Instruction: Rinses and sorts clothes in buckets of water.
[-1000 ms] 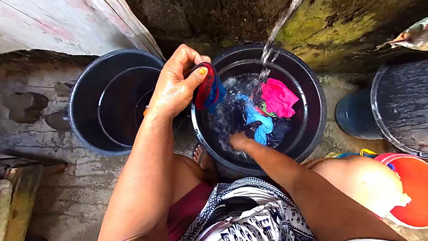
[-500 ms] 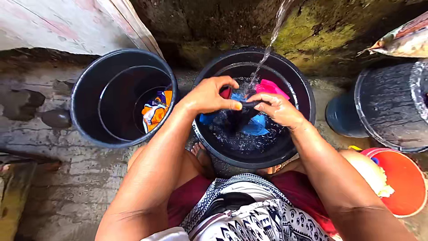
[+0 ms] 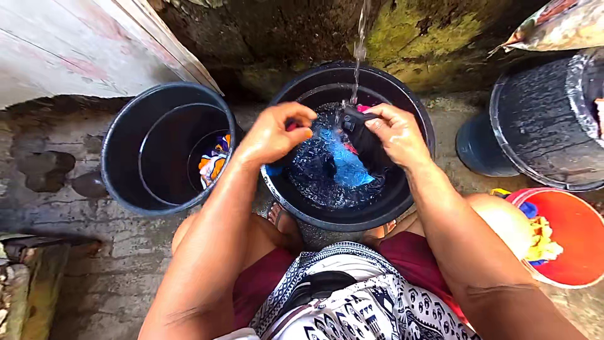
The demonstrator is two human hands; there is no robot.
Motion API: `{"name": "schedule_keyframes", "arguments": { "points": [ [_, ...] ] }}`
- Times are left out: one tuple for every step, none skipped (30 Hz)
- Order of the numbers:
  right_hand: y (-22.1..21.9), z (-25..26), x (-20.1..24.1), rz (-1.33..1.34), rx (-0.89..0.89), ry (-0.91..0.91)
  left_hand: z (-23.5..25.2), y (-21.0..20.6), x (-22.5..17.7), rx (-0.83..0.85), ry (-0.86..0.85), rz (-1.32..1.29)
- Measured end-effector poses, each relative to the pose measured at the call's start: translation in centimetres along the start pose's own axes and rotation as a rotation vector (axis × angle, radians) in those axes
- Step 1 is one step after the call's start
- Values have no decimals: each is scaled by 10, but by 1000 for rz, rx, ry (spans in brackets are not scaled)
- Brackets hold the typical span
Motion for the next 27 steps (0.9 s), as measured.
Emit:
{"name": "schedule_keyframes", "arguments": {
  "points": [
    [-3, 1, 4, 25, 43, 30, 5, -16, 6, 72, 38, 16],
    [-4, 1, 8, 68, 78, 61, 8, -31, 10, 133, 68, 19],
    [-3, 0, 13, 114, 105, 98, 11, -43, 14, 189, 85, 11],
    [0, 0, 18, 148, 131, 135, 14, -51, 15, 236, 88, -3],
    [3, -1, 23, 160, 154, 165, 15, -56, 17, 260, 79, -13],
    [5, -2, 25, 151, 174, 177, 15, -58, 18, 262, 60, -17],
    [6, -3, 25, 128, 182, 170, 15, -61, 19, 275, 40, -10],
    [6, -4, 21, 103, 172, 144, 14, -63, 20, 319, 34, 13],
    [6, -5, 13, 76, 149, 97, 12, -64, 19, 362, 34, 43],
    [7, -7, 5, 44, 119, 35, 9, -63, 18, 384, 36, 60],
    [7, -8, -5, 17, 91, -35, 6, -60, 16, 385, 35, 55],
    [8, -9, -13, -3, 75, -102, 4, -55, 15, 372, 36, 34],
    [8, -11, -19, -3, 85, -155, 2, -49, 15, 362, 49, 9],
    [7, -12, -23, 24, 115, -187, 1, -44, 16, 367, 69, -8],
    [5, -13, -25, 64, 158, -203, 1, -42, 21, 382, 94, -6],
    [2, -14, -29, 106, 204, -215, 1, -44, 30, 402, 138, 24],
    [-2, -14, -35, 118, 238, -224, 3, -50, 42, 436, 197, 83],
    [-6, -14, -44, 70, 259, -243, 6, -60, 57, 490, 259, 167],
    [-12, -14, -54, -39, 283, -266, 9, -75, 75, 545, 316, 258],
    [-20, -15, -67, -190, 331, -290, 11, -94, 95, 585, 363, 346],
    [-32, -18, -80, -344, 408, -314, 12, -115, 118, 600, 408, 409],
    [-49, -26, -96, -461, 497, -335, 12, -138, 142, 599, 452, 440],
    [-67, -37, -116, -540, 603, -365, 11, -163, 165, 590, 502, 457],
    [-85, -52, -137, -587, 727, -413, 6, -190, 185, 595, 570, 469],
    [-102, -70, -155, -605, 850, -447, -3, -215, 197, 627, 654, 471],
    [-116, -87, -169, -614, 980, -467, -12, -235, 201, 680, 737, 482],
    [-124, -101, -177, -627, 1105, -477, -21, -250, 200, 747, 796, 509]
  ]
}}
Point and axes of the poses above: each hand's wrist, its own z-axis towards the middle knuckle, its own y-axis out of the back of the hand, x = y × z, the point moved 6 cm from there along z, towards the middle knuckle, and after that the axes turned 5 degrees about -z, right-handed, at the moved point
